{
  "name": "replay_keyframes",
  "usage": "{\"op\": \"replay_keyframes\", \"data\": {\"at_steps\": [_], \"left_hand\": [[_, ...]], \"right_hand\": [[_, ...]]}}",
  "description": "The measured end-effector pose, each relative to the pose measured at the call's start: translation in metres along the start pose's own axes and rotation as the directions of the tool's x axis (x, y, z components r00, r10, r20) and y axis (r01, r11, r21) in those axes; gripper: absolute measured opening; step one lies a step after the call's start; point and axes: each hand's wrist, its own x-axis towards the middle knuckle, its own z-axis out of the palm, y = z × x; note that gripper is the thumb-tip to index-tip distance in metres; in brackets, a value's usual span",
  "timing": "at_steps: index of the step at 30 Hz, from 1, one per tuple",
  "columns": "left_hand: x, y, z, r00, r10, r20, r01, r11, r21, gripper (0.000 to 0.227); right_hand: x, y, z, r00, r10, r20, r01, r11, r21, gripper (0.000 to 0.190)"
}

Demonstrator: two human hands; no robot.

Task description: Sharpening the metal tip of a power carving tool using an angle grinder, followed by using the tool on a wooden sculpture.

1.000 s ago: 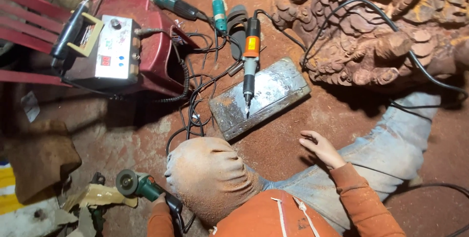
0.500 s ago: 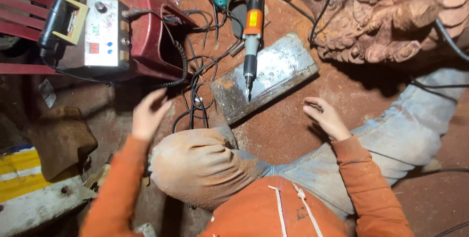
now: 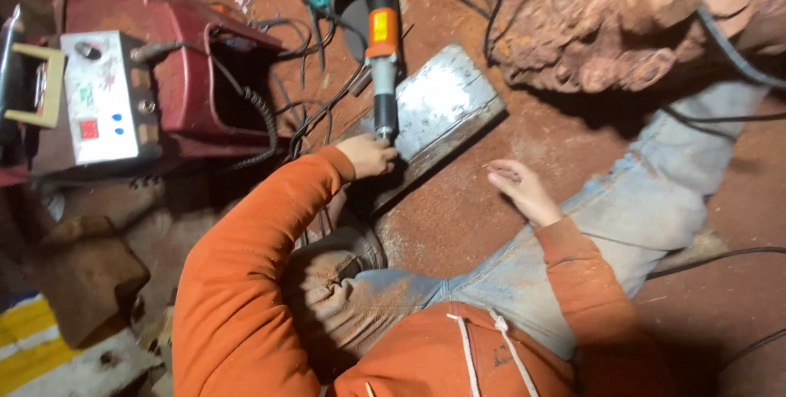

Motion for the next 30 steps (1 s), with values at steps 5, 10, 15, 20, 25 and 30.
{"op": "replay_keyframes", "data": {"at_steps": [5, 10, 15, 20, 25, 30], "left_hand": [[0.023, -0.01, -0.009, 0.994, 0.101, -0.033, -0.103, 0.993, -0.055, 0.013], [0.039, -0.021, -0.026, 0.973, 0.23, -0.006, -0.229, 0.969, -0.095, 0.021], [0.038, -0.023, -0.027, 0.964, 0.267, 0.014, -0.262, 0.954, -0.143, 0.026], [0.042, -0.025, -0.042, 0.96, 0.262, 0.099, -0.243, 0.955, -0.172, 0.023], [0.045, -0.024, -0.034, 0.962, 0.264, 0.074, -0.25, 0.955, -0.158, 0.022], [0.042, -0.027, -0.023, 0.96, 0.258, 0.105, -0.238, 0.956, -0.172, 0.018]], "right_hand": [[0.004, -0.001, -0.001, 1.0, 0.001, 0.015, -0.002, 0.999, 0.051, 0.06], [0.0, -0.002, -0.008, 0.999, 0.031, 0.039, -0.035, 0.995, 0.092, 0.062], [-0.003, -0.008, -0.011, 0.998, 0.039, 0.04, -0.043, 0.993, 0.11, 0.061], [-0.001, -0.003, -0.013, 0.998, 0.031, 0.05, -0.037, 0.992, 0.123, 0.061], [-0.003, -0.004, -0.011, 0.998, 0.029, 0.047, -0.034, 0.992, 0.12, 0.06], [-0.001, 0.0, -0.01, 0.998, 0.033, 0.048, -0.038, 0.994, 0.106, 0.062]]}}
